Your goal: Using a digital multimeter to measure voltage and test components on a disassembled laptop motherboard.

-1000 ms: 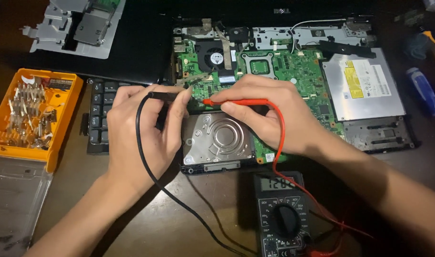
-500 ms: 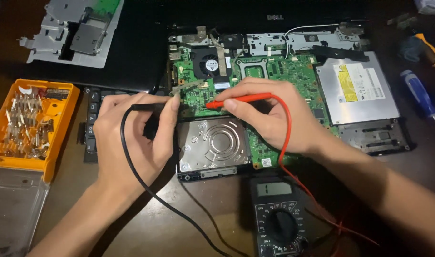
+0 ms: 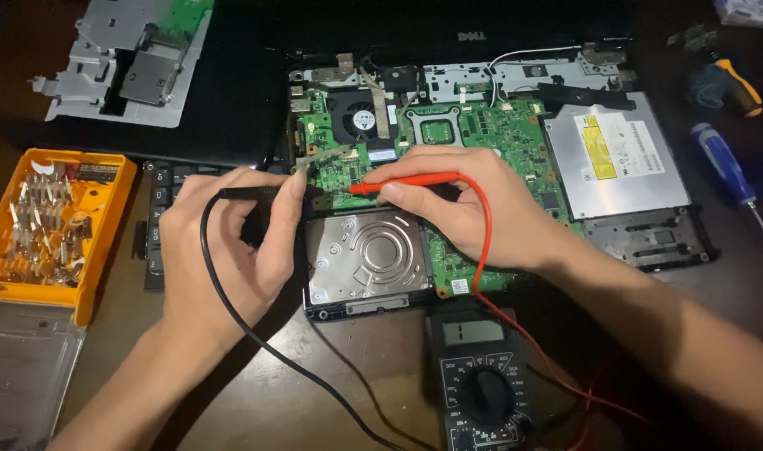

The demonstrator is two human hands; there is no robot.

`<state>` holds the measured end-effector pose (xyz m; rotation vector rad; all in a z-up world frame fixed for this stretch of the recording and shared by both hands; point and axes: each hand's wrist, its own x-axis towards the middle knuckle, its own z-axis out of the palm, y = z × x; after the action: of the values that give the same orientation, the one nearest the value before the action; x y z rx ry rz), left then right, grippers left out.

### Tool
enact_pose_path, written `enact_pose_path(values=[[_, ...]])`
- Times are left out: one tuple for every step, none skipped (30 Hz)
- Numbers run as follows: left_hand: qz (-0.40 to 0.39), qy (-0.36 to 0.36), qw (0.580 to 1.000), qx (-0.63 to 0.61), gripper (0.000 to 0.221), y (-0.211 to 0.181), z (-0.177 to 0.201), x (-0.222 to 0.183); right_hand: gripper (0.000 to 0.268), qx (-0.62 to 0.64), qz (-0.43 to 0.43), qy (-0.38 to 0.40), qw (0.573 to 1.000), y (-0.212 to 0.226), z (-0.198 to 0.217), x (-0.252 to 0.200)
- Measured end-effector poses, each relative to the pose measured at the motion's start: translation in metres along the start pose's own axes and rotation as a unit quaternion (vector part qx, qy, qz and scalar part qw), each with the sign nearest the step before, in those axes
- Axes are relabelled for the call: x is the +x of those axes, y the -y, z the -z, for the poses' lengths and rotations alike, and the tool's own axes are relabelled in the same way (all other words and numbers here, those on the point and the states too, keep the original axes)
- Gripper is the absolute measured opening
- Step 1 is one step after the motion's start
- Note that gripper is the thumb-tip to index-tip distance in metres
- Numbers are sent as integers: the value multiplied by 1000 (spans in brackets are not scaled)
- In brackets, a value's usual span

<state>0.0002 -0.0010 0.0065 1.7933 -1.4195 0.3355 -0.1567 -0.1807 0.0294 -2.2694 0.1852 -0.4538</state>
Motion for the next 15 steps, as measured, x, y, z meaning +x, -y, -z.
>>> enact_pose_path(values=[[0, 0, 1000, 0, 28, 0, 0, 0, 26, 0, 0, 0, 1000, 0, 0, 0], [-1, 0, 1000, -3, 27, -1, 1, 0, 26, -3, -6, 1, 1000, 0, 0, 0], [-3, 0, 1000, -6, 27, -1, 1, 1, 26, -5, -13, 2, 1000, -1, 1, 0], [-3, 0, 1000, -6, 27, -1, 1, 1, 26, -5, -13, 1, 1000, -1, 1, -1], [-1, 0, 1000, -5, 27, 0, 1, 0, 26, 2, -10, 5, 1000, -1, 1, -1], [0, 0, 1000, -3, 27, 0, 1, 0, 26, 8, -6, 9, 1000, -1, 1, -1], [0, 0, 1000, -3, 27, -1, 1, 0, 26, 8, -6, 9, 1000, 0, 1, -1], [1, 0, 1000, -6, 27, -1, 1, 0, 27, 9, -14, 11, 1000, 1, 2, -1], [3, 1, 1000, -9, 27, -2, 1, 0, 27, 10, -23, 14, 1000, 2, 2, -1], [3, 1, 1000, -9, 27, -1, 1, 0, 27, 10, -23, 14, 1000, 1, 2, -1], [-1, -1, 1000, -7, 27, -1, 1, 0, 27, 15, -10, 15, 1000, 0, 1, -1], [-6, -3, 1000, -6, 27, 0, 1, 0, 27, 20, 3, 15, 1000, -1, 1, -1], [-5, -2, 1000, -6, 27, -1, 1, 0, 27, 20, 2, 15, 1000, -1, 1, -2], [-5, -2, 1000, -7, 27, -1, 1, 0, 27, 19, 9, 15, 1000, -2, 1, -2], [-6, -2, 1000, -8, 27, -1, 1, 0, 26, 19, 15, 15, 1000, -3, 1, -2]])
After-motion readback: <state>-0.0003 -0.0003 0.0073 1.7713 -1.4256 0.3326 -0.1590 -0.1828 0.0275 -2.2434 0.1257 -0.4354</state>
